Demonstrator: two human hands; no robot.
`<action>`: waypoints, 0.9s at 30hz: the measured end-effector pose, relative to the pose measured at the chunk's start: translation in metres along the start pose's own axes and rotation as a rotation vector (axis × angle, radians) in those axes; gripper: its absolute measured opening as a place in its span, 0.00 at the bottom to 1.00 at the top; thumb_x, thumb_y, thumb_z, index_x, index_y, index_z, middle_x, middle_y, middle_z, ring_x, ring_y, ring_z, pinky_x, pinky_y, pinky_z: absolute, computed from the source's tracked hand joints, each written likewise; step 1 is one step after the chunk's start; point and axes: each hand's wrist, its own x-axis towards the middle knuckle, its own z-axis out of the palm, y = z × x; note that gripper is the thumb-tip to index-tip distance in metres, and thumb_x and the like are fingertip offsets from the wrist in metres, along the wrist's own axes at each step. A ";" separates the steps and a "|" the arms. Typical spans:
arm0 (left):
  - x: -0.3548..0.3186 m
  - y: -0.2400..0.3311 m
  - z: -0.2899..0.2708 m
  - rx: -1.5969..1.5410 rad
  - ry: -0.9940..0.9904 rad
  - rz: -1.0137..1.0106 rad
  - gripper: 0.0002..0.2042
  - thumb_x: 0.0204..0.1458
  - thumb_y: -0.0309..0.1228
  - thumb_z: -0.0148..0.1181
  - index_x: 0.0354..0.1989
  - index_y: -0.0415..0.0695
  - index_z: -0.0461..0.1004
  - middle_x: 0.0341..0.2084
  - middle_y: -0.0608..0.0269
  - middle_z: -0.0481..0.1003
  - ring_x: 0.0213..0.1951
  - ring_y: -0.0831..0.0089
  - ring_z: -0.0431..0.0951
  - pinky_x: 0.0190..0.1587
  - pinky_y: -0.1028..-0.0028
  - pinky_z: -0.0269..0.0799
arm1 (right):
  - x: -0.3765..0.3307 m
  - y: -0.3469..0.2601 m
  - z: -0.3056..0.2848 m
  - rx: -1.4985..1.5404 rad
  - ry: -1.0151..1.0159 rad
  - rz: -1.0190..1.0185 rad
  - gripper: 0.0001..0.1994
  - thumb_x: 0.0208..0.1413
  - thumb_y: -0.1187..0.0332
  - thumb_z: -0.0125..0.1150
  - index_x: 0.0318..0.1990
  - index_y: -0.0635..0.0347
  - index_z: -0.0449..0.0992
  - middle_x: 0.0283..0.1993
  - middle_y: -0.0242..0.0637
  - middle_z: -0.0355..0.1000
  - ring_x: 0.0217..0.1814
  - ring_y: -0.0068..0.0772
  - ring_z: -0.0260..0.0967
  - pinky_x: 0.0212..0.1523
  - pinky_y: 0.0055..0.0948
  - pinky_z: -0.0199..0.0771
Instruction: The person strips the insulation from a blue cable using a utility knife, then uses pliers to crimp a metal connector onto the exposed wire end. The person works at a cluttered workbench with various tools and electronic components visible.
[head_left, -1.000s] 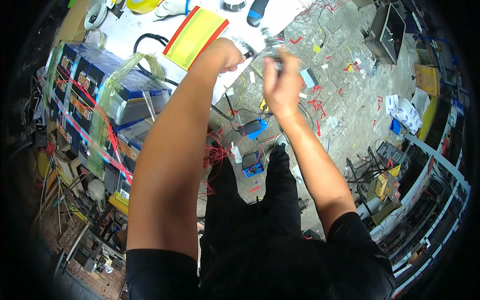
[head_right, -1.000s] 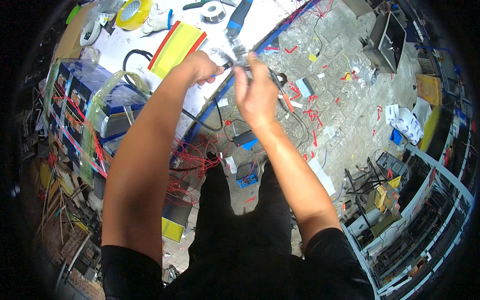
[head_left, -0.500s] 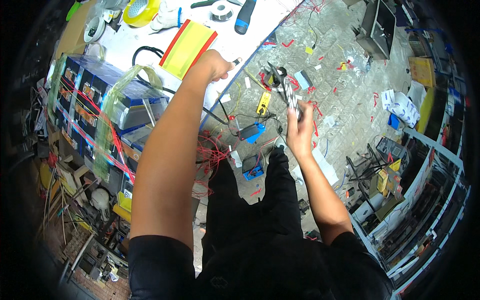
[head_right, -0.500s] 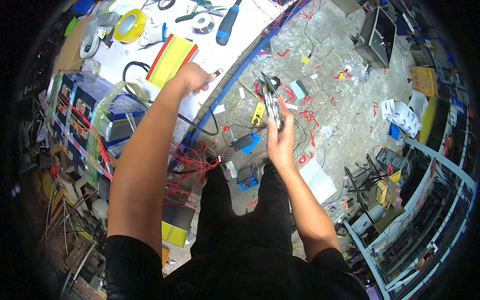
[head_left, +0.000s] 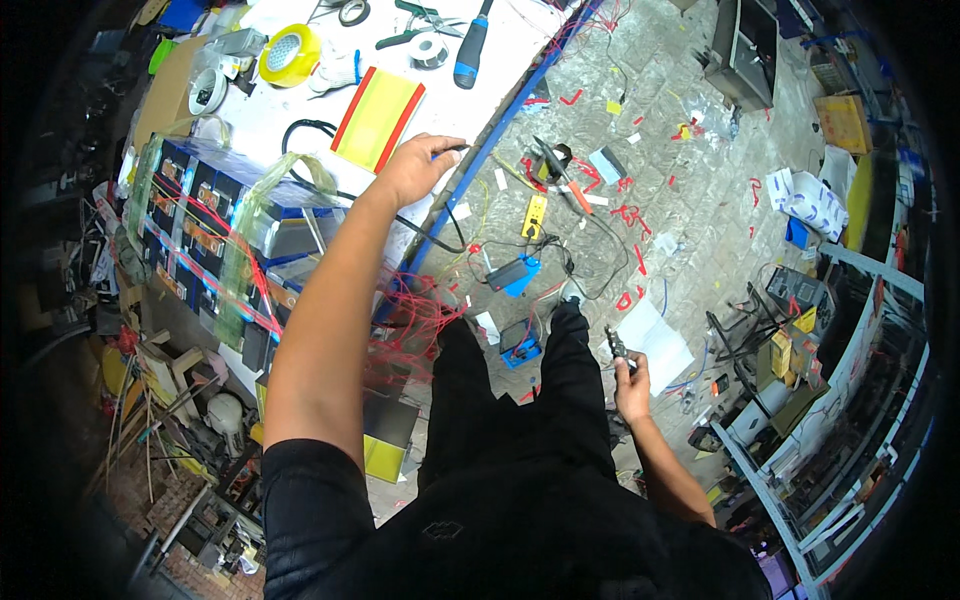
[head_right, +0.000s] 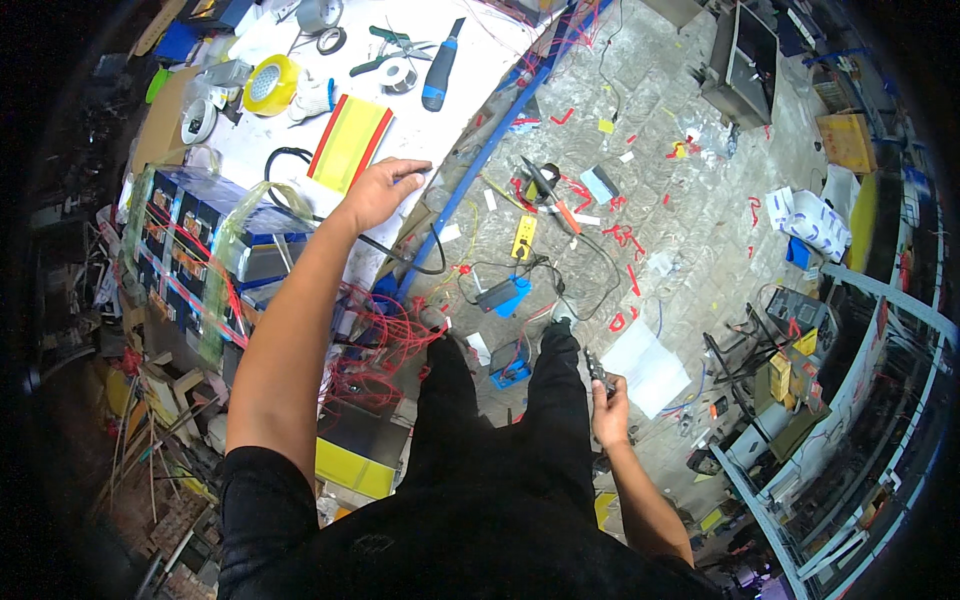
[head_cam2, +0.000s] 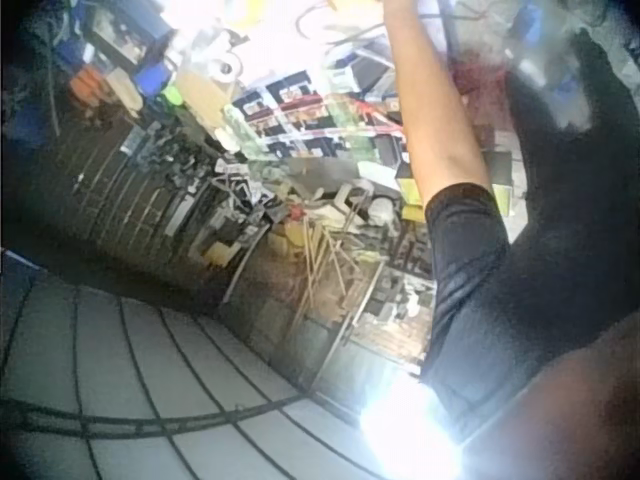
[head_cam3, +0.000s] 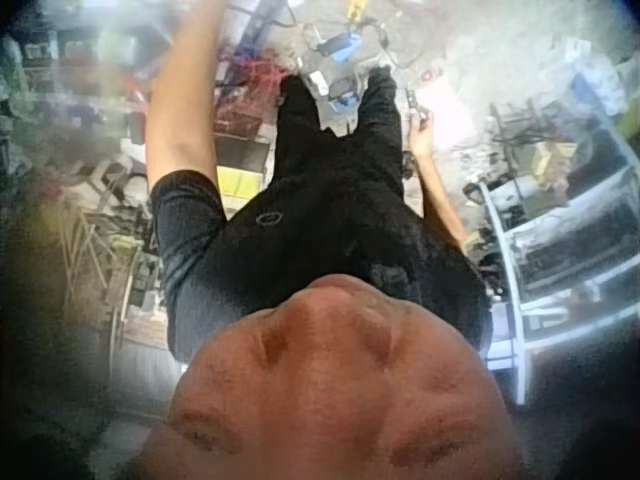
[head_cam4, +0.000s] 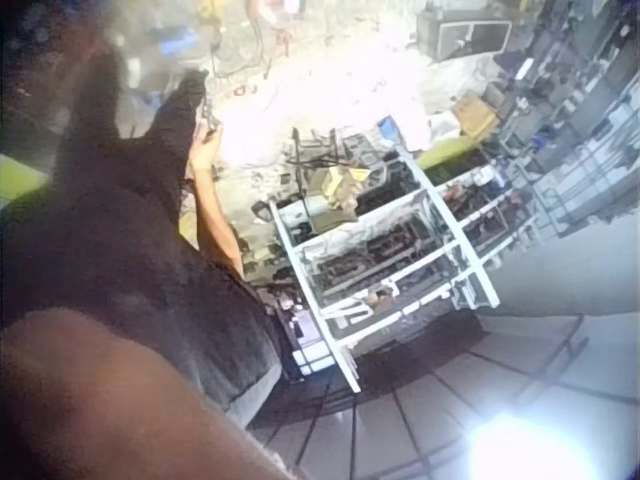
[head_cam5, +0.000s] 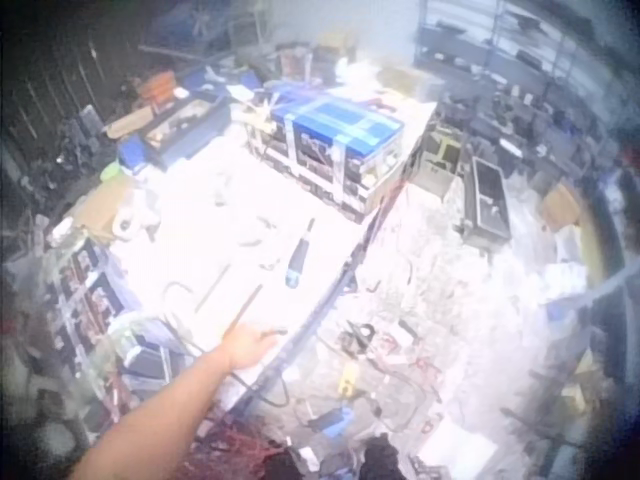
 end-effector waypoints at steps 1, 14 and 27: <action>-0.002 -0.002 0.002 0.051 0.066 0.075 0.14 0.60 0.34 0.67 0.54 0.48 0.83 0.45 0.57 0.82 0.49 0.61 0.81 0.55 0.67 0.75 | 0.001 0.003 -0.005 0.018 0.005 0.015 0.11 0.71 0.63 0.61 0.51 0.61 0.70 0.29 0.25 0.65 0.29 0.17 0.56 0.30 0.24 0.59; -0.009 0.017 0.026 0.465 0.362 0.082 0.13 0.46 0.35 0.77 0.42 0.54 0.87 0.38 0.63 0.81 0.42 0.61 0.81 0.47 0.63 0.75 | 0.020 -0.040 0.017 0.242 -0.004 0.016 0.11 0.71 0.63 0.60 0.51 0.60 0.70 0.27 0.21 0.64 0.27 0.13 0.54 0.25 0.20 0.52; -0.001 0.012 0.019 0.462 0.396 -0.070 0.16 0.46 0.40 0.77 0.45 0.55 0.88 0.38 0.60 0.81 0.50 0.58 0.77 0.54 0.62 0.74 | 0.009 -0.036 0.032 0.203 -0.044 -0.004 0.10 0.70 0.65 0.61 0.51 0.60 0.71 0.30 0.19 0.65 0.31 0.12 0.55 0.31 0.19 0.56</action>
